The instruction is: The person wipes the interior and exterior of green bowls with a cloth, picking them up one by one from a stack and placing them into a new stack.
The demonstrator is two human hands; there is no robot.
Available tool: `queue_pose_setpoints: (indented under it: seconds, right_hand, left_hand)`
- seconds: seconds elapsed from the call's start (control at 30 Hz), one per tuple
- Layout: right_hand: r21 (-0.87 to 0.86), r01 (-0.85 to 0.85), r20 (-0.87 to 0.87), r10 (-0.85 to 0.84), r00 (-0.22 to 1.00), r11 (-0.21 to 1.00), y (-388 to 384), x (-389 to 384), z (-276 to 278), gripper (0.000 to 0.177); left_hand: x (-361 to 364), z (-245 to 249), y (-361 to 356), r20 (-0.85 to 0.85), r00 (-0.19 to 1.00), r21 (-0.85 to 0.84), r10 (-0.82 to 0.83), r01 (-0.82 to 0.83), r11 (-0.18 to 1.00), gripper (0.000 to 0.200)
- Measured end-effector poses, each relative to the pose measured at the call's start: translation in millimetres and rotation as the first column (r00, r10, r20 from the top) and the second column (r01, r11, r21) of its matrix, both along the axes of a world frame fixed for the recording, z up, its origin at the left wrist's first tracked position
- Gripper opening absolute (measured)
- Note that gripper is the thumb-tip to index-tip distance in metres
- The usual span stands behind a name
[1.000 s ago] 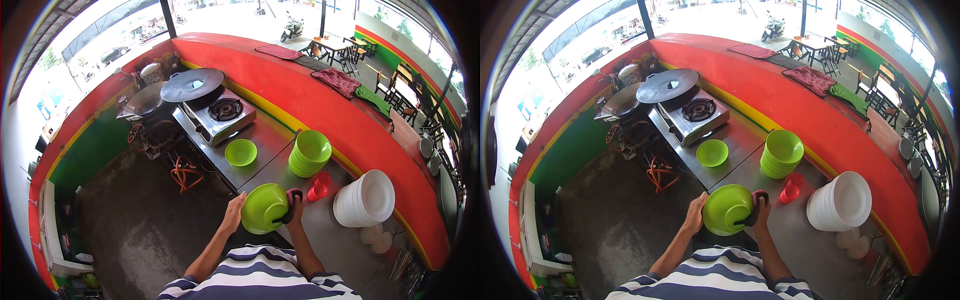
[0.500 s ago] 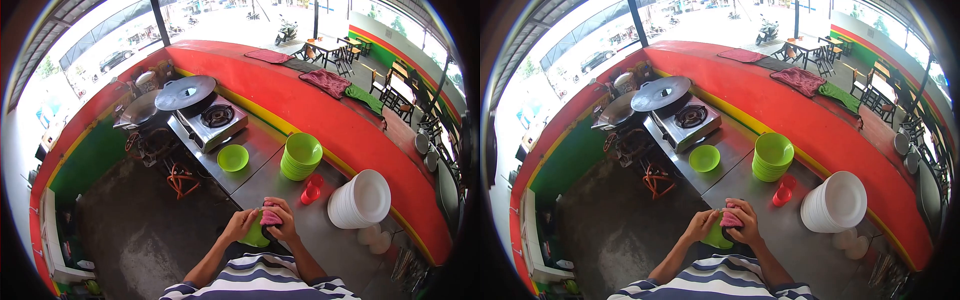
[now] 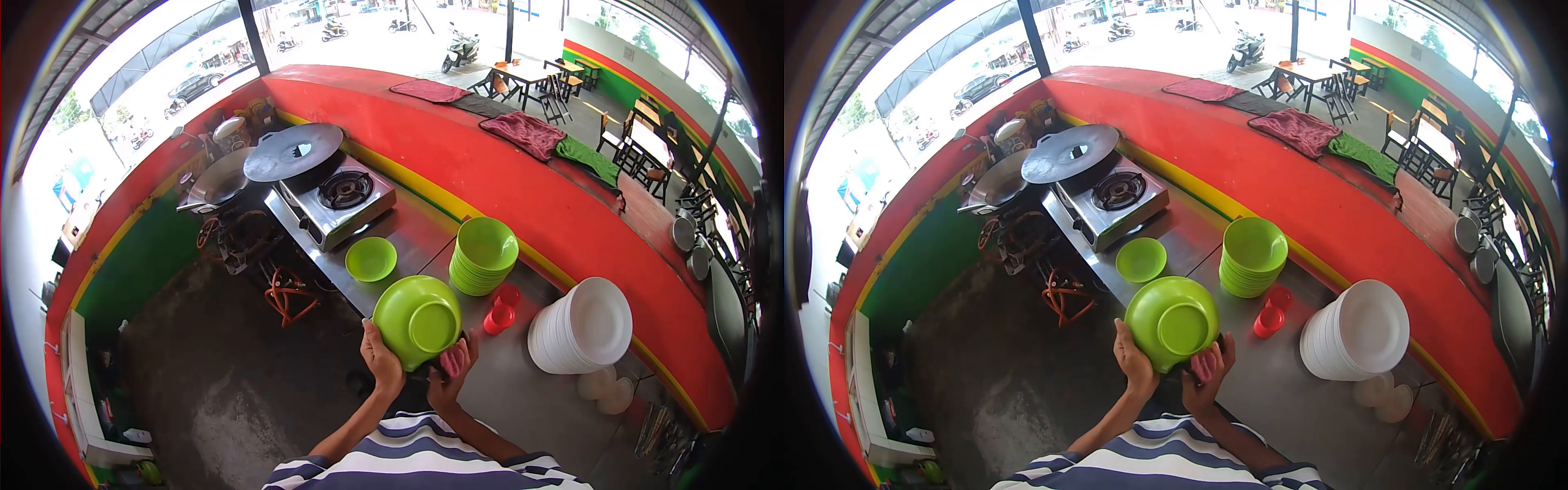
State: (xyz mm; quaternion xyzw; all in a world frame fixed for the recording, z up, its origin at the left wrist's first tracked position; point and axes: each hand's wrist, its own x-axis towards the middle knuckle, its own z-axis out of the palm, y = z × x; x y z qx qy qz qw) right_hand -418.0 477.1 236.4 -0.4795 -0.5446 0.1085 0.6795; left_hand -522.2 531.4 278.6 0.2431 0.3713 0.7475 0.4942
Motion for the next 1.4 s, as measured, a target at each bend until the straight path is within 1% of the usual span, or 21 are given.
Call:
queue_pose_setpoints:
  seconds: [0.13, 0.23, 0.27, 0.33, 0.37, 0.47, 0.57, 0.67, 0.77, 0.8, 0.87, 0.9, 1.0, 1.07, 1.17, 1.2, 1.27, 1.3, 1.33, 1.37, 1.4]
  right_hand:
    - [0.230, 0.112, 0.169, -0.153, 0.974, 0.967, 12.4, -3.3, -9.4, 0.057]
    - [0.309, 0.136, 0.274, -0.225, 0.935, 0.941, 17.8, -5.1, -18.8, 0.056]
    - [0.299, 0.126, 0.289, -0.216, 0.933, 0.946, 18.8, -3.2, -17.2, 0.054]
    - [0.276, 0.104, 0.319, -0.193, 0.928, 0.956, 23.2, 4.5, -0.2, 0.050]
    - [0.233, 0.041, 0.301, -0.112, 0.947, 0.972, 27.9, 8.5, 0.4, 0.051]
    - [0.101, -0.105, 0.184, 0.085, 0.979, 0.989, 43.8, 13.7, 24.0, 0.050]
    - [-0.067, -0.123, 0.060, 0.127, 0.990, 0.990, 55.5, 22.0, 37.9, 0.051]
    - [-0.213, -0.258, -0.280, 0.194, 0.940, 0.942, 69.3, 36.4, 20.5, 0.039]
    - [-0.220, -0.417, -0.587, 0.222, 0.779, 0.882, 80.8, 53.2, -8.5, 0.029]
    - [-0.267, -0.509, -0.674, 0.219, 0.705, 0.818, 84.2, 62.2, -37.9, 0.034]
    - [-0.095, -0.725, -0.910, 0.235, 0.341, 0.683, 78.3, 72.9, -46.8, 0.038]
    - [0.022, -0.792, -0.969, 0.207, 0.133, 0.610, 75.0, 75.4, -48.1, 0.040]
    - [0.247, -0.839, -0.957, 0.255, -0.135, 0.485, 59.6, 72.3, -50.4, 0.041]
    - [0.258, -0.799, -0.955, 0.267, -0.127, 0.543, 59.2, 68.1, -68.6, 0.039]
    - [0.173, -0.751, -0.979, 0.194, -0.060, 0.638, 61.2, 67.0, -77.0, 0.030]
    - [0.128, -0.733, -0.988, 0.154, -0.032, 0.668, 62.6, 66.6, -77.7, 0.027]
    - [0.137, -0.697, -0.976, 0.216, 0.026, 0.703, 66.8, 68.5, -83.2, 0.028]
    - [0.142, -0.678, -0.968, 0.245, 0.058, 0.721, 68.2, 69.4, -84.5, 0.029]
    - [0.079, -0.646, -0.964, 0.223, 0.145, 0.759, 69.8, 68.6, -77.7, 0.028]
    - [0.017, -0.607, -0.953, 0.197, 0.231, 0.795, 71.5, 68.6, -70.0, 0.026]
    - [-0.044, -0.562, -0.935, 0.164, 0.315, 0.826, 72.1, 68.9, -65.2, 0.024]
  left_hand:
    - [17.3, 10.5, -2.2, -0.004, 0.999, 0.006, 0.048, -0.048, 0.999, 0.042]
    - [21.7, 5.4, -3.0, -0.214, 0.976, 0.095, 0.026, -0.006, 0.995, 0.040]
    - [23.3, 8.3, -6.0, -0.321, 0.947, 0.101, 0.018, 0.015, 0.995, 0.039]
    - [18.3, -3.7, -1.3, -0.414, 0.908, 0.062, -0.061, 0.095, 0.994, 0.042]
    - [15.2, -7.3, 0.9, -0.458, 0.883, 0.040, -0.101, 0.134, 0.990, 0.043]
    - [4.8, 2.4, 3.5, -0.707, 0.691, -0.023, -0.148, 0.187, 0.982, 0.044]
    - [0.9, 10.9, 1.6, -0.862, 0.485, -0.051, -0.150, 0.212, 0.976, 0.039]
    - [-4.4, 11.8, -4.3, -0.895, 0.402, -0.055, -0.193, 0.331, 0.942, 0.035]
    - [-18.3, 12.1, -5.1, -0.910, 0.367, 0.003, -0.192, 0.470, 0.883, 0.036]
    - [-22.5, 10.4, -4.9, -0.916, 0.364, 0.034, -0.170, 0.490, 0.871, 0.036]
    - [-29.3, 3.8, -2.3, -0.924, 0.361, 0.092, -0.126, 0.530, 0.843, 0.038]
    - [-31.6, 0.3, -1.0, -0.924, 0.374, 0.144, -0.084, 0.543, 0.827, 0.039]
    - [-36.9, -11.6, 3.5, -0.919, 0.394, 0.252, 0.009, 0.569, 0.783, 0.042]
    - [-39.9, -21.2, 3.6, -0.924, 0.381, 0.262, 0.029, 0.576, 0.775, 0.045]
    - [-46.3, -53.6, 0.3, -0.944, 0.321, 0.211, 0.071, 0.426, 0.880, 0.042]
    - [-42.7, -53.1, 0.4, -0.919, 0.392, 0.179, 0.050, 0.301, 0.937, 0.035]
    - [-27.6, -51.3, 1.0, -0.849, 0.527, 0.075, 0.037, 0.050, 0.996, 0.026]
    - [-20.0, -57.8, 4.9, -0.750, 0.662, 0.007, 0.021, -0.025, 1.000, 0.023]
    - [-12.1, -69.9, 12.6, -0.628, 0.778, -0.073, 0.022, -0.087, 0.994, 0.026]
    - [-8.1, -80.3, 19.0, -0.488, 0.872, -0.163, 0.039, -0.134, 0.978, 0.034]
    - [-12.5, -85.3, 22.3, -0.346, 0.930, -0.334, -0.125, 0.003, 0.943, 0.039]
